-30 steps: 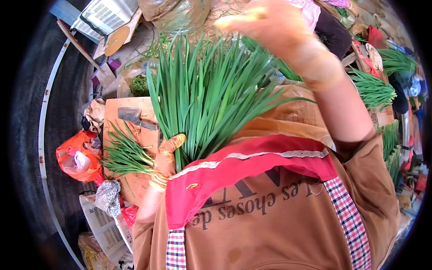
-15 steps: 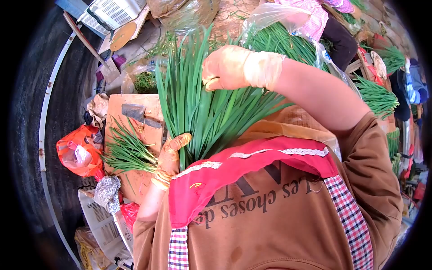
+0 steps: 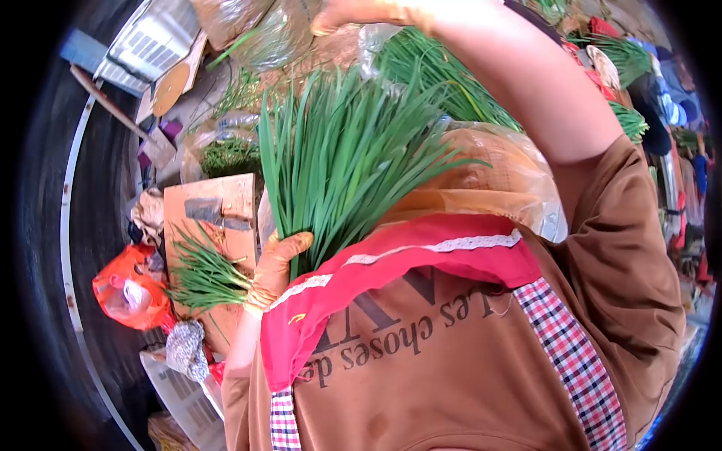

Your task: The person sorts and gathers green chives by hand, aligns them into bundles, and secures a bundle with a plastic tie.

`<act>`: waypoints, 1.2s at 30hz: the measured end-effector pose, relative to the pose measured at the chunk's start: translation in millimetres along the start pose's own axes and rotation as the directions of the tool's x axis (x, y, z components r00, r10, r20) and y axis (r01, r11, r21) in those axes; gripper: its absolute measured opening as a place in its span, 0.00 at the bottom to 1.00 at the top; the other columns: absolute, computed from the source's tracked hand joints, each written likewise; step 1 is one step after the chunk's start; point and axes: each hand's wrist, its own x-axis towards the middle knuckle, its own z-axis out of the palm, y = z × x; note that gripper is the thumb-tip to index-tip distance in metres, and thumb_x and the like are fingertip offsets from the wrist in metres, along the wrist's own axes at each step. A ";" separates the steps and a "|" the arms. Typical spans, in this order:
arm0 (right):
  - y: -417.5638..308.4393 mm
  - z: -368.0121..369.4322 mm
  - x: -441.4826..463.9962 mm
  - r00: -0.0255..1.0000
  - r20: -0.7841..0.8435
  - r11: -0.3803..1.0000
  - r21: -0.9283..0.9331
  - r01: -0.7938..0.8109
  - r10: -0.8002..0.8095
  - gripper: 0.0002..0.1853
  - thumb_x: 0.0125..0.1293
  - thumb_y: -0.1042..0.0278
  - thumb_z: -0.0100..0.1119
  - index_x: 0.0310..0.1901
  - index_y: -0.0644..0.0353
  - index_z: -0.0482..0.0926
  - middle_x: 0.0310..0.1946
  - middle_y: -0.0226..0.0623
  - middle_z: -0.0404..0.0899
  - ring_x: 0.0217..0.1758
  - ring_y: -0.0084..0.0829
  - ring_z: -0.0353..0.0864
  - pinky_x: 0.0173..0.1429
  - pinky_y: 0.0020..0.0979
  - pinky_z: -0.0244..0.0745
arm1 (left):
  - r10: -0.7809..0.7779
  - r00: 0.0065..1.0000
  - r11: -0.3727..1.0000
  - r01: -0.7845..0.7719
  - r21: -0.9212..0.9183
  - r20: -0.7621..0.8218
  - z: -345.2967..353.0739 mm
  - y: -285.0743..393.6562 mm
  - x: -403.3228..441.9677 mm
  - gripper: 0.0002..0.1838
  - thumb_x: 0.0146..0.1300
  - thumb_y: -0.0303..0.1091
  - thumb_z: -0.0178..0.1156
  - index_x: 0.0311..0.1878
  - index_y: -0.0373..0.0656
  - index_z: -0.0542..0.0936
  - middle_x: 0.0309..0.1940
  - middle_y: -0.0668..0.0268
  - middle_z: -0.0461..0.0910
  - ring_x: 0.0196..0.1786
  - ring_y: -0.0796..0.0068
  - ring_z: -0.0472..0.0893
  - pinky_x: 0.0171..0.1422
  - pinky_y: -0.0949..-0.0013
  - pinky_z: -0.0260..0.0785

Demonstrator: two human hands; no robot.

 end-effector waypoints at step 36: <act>-24.2 240.3 -131.6 0.799 -0.242 0.164 0.907 0.387 -0.550 0.12 0.59 0.65 0.64 0.42 0.61 0.81 0.42 0.32 0.81 0.42 0.25 0.75 0.48 0.30 0.71 | -0.010 0.999 1.000 0.011 -0.025 0.050 -54.9 -5.8 -23.9 0.08 0.55 0.31 0.65 0.32 0.40 0.76 0.31 0.69 0.78 0.35 0.78 0.78 0.46 0.72 0.72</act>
